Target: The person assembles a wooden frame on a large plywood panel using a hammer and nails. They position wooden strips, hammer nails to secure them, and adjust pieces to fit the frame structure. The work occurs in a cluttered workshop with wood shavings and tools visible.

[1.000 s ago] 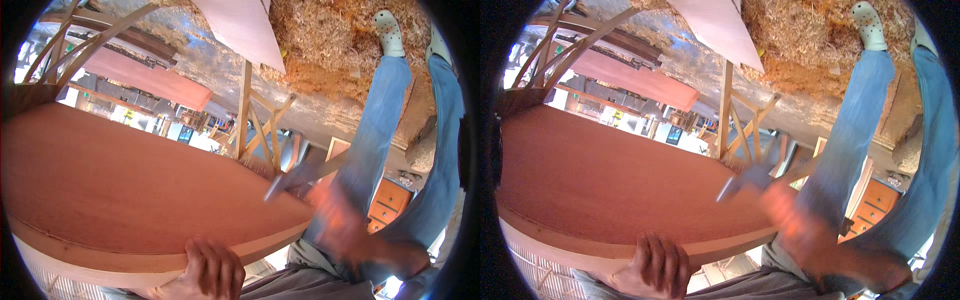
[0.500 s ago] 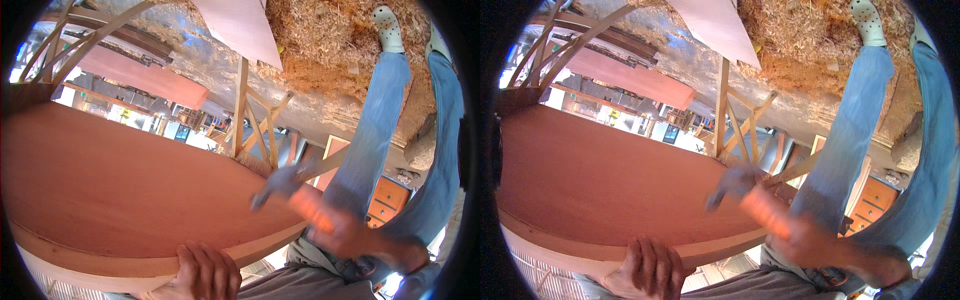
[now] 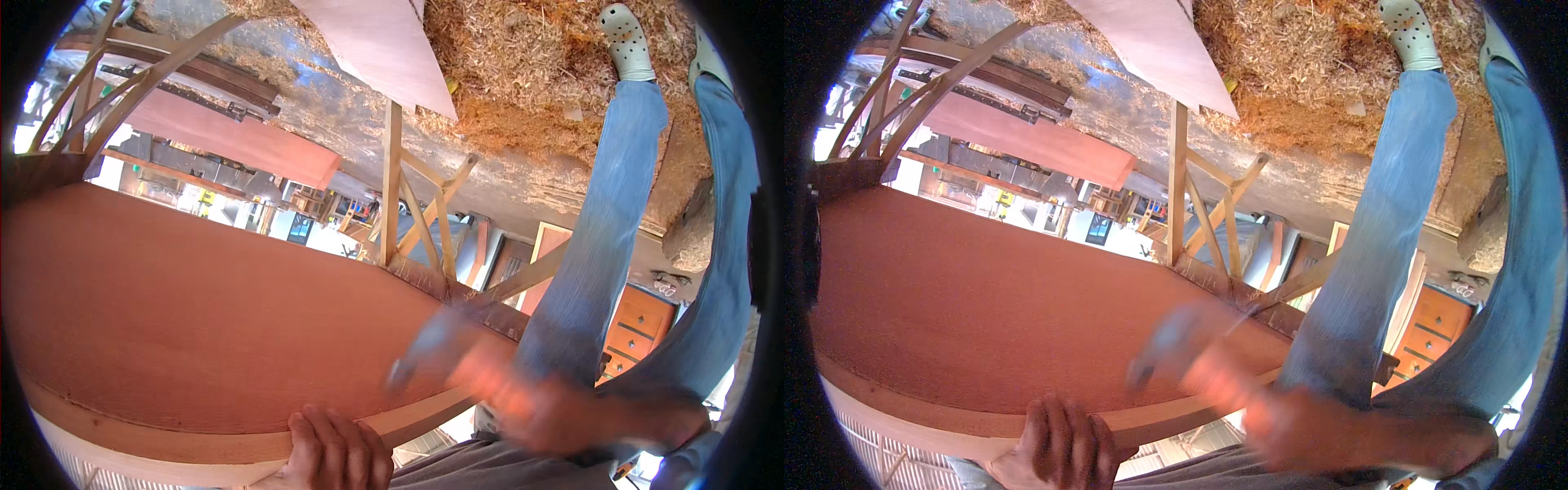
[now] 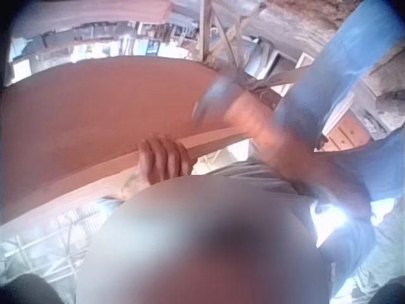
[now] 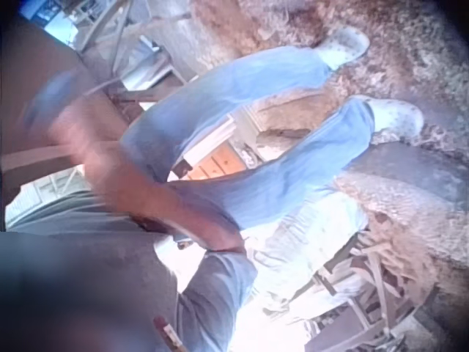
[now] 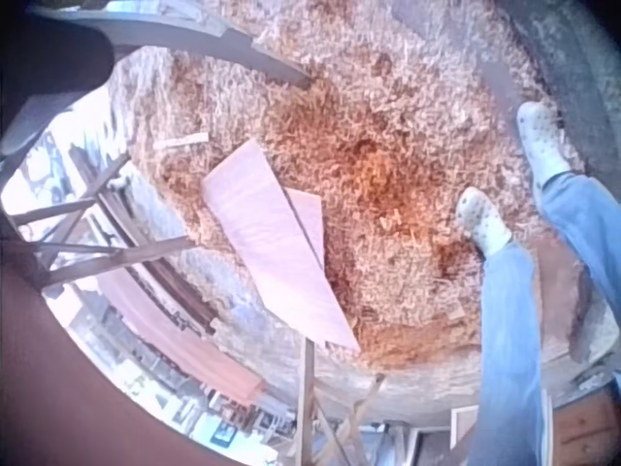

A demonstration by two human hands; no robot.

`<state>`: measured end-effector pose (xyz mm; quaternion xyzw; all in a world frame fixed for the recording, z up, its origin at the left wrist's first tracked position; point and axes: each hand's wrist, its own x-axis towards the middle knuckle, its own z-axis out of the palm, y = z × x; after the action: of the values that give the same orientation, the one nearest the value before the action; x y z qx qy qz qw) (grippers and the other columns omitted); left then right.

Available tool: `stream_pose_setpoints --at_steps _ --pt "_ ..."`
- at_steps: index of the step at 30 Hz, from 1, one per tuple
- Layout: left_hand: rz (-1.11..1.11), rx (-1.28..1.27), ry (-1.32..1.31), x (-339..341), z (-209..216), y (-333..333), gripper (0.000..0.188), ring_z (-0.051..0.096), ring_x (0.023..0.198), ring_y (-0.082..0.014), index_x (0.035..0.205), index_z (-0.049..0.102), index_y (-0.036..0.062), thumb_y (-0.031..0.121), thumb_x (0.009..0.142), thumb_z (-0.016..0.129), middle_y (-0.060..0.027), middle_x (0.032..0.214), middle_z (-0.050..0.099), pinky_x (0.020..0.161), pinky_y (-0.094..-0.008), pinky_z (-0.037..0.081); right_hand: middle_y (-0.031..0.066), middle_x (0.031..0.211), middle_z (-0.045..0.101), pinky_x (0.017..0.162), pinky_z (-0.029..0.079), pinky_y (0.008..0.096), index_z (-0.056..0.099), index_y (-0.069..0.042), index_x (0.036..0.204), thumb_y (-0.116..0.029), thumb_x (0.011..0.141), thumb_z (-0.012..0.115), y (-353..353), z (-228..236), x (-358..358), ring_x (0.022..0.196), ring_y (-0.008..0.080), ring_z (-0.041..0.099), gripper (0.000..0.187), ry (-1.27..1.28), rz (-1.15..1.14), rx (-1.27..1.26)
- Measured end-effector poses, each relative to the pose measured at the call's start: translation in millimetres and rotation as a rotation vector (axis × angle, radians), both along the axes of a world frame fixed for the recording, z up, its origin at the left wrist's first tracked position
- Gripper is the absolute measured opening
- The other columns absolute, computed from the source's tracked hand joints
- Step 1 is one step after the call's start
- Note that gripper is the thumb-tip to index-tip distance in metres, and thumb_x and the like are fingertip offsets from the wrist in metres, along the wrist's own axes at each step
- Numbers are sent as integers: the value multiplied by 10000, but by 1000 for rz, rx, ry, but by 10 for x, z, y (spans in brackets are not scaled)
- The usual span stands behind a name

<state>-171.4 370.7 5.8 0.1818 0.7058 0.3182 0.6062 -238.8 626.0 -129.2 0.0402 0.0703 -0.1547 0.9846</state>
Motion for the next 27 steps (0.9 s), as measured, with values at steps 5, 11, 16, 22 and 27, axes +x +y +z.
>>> stream_pose_setpoints --at_steps 5,11,16,22,27 --pt "42 -63 -41 9 35 27 334 705 708 -393 832 674 -99 212 926 596 -269 736 674 672 -509 580 231 1443 521 738 571 352 63 -20 1616 -6 919 578 173 -159 166 699 227 693 867 211 -282 -113" --pt "-41 70 68 -61 26 -54 265 669 686 -294 775 673 -62 203 770 661 -193 683 647 601 -373 517 200 1187 644 472 503 313 94 -149 1639 42 870 527 -140 -580 -188 506 162 579 903 490 -54 282" --pt "70 -34 79 -40 100 -40 424 592 562 -218 707 621 6 404 853 635 -96 586 576 534 -338 441 237 1187 659 490 495 355 120 -161 1637 26 835 529 88 -462 -107 516 184 582 919 508 -28 188" --pt "222 -288 377 335 276 237 295 609 522 -202 701 603 51 299 858 625 -25 574 573 505 -336 457 172 1180 644 457 483 325 120 -217 1640 11 851 567 4 317 -769 485 165 551 936 744 -127 124" --pt "486 -409 825 592 299 339 199 668 938 -272 843 646 25 219 869 686 -160 911 666 863 -393 519 90 945 609 412 455 299 144 -227 1639 1 847 580 218 1016 -1620 466 126 495 932 1049 -160 44"
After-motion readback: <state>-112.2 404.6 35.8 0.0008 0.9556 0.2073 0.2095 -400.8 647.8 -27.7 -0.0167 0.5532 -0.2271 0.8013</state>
